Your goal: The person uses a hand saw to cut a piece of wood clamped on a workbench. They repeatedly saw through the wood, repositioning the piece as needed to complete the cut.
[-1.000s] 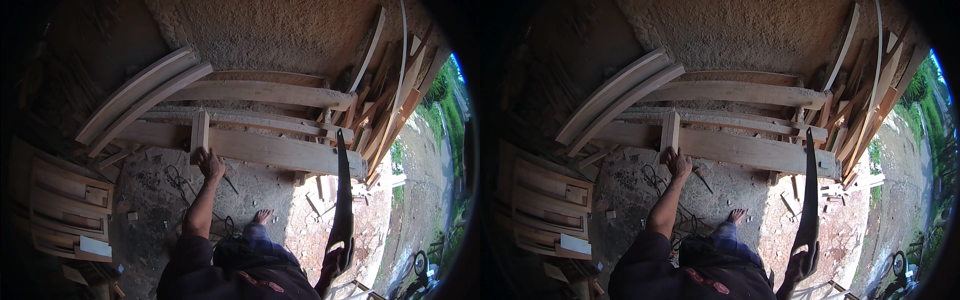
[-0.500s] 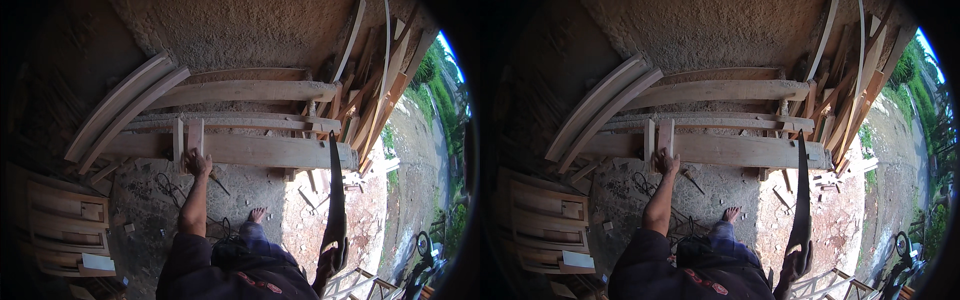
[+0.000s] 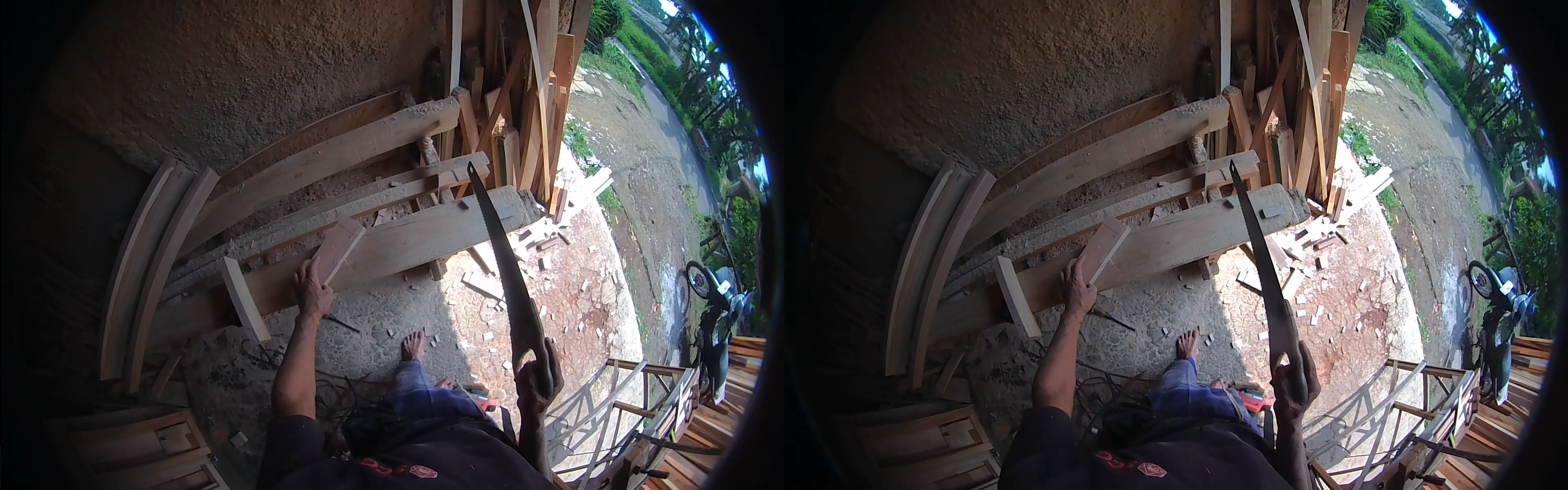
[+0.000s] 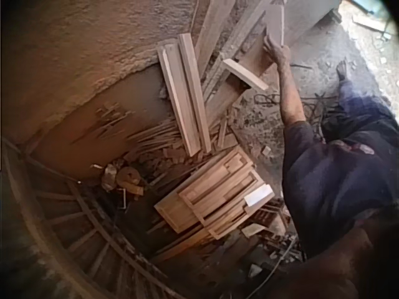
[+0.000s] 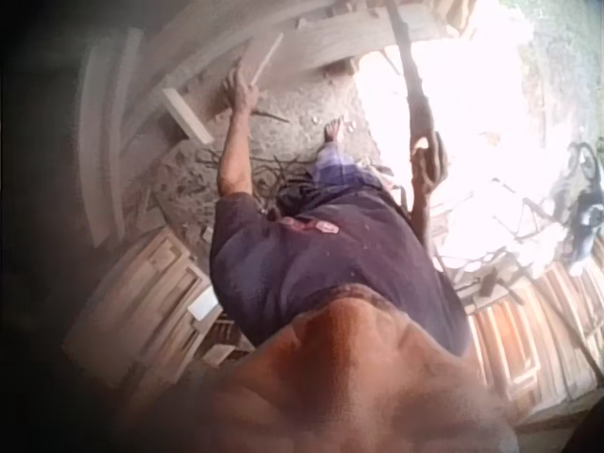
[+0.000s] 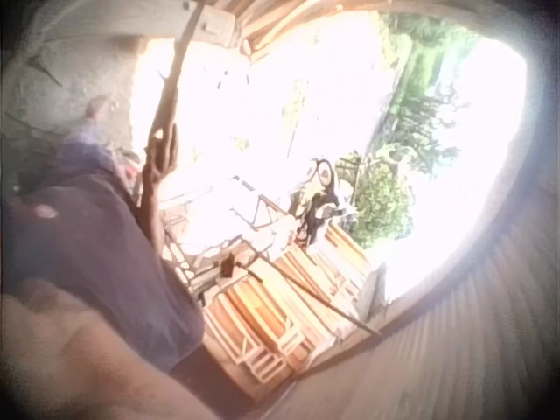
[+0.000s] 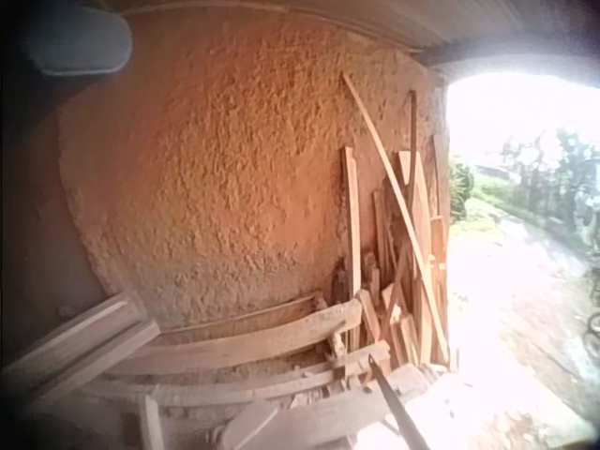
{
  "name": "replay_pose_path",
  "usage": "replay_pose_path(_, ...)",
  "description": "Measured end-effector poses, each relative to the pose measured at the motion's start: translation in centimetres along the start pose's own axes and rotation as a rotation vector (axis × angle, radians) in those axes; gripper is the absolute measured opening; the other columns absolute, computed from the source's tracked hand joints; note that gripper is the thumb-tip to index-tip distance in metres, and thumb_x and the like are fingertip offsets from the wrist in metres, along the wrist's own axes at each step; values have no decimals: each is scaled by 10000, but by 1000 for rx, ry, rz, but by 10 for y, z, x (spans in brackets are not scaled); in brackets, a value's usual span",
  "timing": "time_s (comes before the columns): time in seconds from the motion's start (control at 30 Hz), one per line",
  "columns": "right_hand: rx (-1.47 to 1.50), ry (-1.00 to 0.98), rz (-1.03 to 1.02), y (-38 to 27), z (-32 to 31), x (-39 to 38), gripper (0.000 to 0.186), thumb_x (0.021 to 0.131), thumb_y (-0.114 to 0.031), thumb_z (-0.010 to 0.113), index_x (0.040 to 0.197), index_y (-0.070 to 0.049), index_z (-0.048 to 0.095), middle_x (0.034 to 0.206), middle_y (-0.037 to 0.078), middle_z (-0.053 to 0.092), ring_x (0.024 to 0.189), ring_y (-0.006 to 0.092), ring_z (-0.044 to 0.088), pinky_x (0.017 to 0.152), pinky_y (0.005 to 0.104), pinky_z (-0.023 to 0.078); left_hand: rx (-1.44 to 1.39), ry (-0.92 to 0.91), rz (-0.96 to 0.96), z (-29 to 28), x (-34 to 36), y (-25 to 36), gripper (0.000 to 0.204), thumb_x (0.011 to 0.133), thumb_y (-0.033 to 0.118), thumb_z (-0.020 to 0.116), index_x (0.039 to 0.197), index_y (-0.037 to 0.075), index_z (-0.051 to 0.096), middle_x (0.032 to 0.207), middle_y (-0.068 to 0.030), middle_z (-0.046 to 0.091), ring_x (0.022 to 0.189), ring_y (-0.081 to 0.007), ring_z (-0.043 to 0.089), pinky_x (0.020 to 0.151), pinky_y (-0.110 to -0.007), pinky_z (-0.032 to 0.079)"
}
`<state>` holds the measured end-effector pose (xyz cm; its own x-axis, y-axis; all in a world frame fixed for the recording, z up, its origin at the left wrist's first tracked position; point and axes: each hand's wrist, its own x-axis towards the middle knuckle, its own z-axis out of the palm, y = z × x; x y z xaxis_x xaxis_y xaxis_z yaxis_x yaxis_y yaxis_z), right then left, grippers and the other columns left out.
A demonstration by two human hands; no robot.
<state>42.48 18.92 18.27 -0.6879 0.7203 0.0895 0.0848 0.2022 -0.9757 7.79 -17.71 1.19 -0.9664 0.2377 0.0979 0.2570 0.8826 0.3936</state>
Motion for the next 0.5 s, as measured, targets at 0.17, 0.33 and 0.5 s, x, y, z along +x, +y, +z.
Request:
replay_pose_path(0.17, -68, -19, 24, -7, 11, 8, 545, 876, -138, 722, 1357, 48, 544, 1026, 106, 694, 719, 105, 631, 595, 235, 512, -136, -52, 128, 26, 38, 75, 732, 798, 227, 713, 1436, 86, 384, 1398, -202, 447, 1296, -412, 418, 1103, -533, 310)
replay_pose_path(0.33, -8, -97, 234, 5, 14, 2, 549, 859, -133, 747, 1340, 51, 558, 1290, 178, 629, 1155, 204, 607, 966, 327, 485, -196, -54, 164, 70, 75, 94, 821, 783, 288, 754, 1466, 79, 348, 1416, -218, 432, 1301, -407, 410, 1112, -528, 293)
replay_pose_path(0.5, 17, 67, 287, 24, 5, -8, 568, 867, -107, 726, 1373, 54, 523, 1267, 172, 634, 1129, 195, 609, 974, 326, 483, -186, -216, 285, 82, 93, 135, 837, 764, 277, 769, 1464, 83, 351, 1415, -198, 448, 1316, -386, 405, 1117, -519, 298)
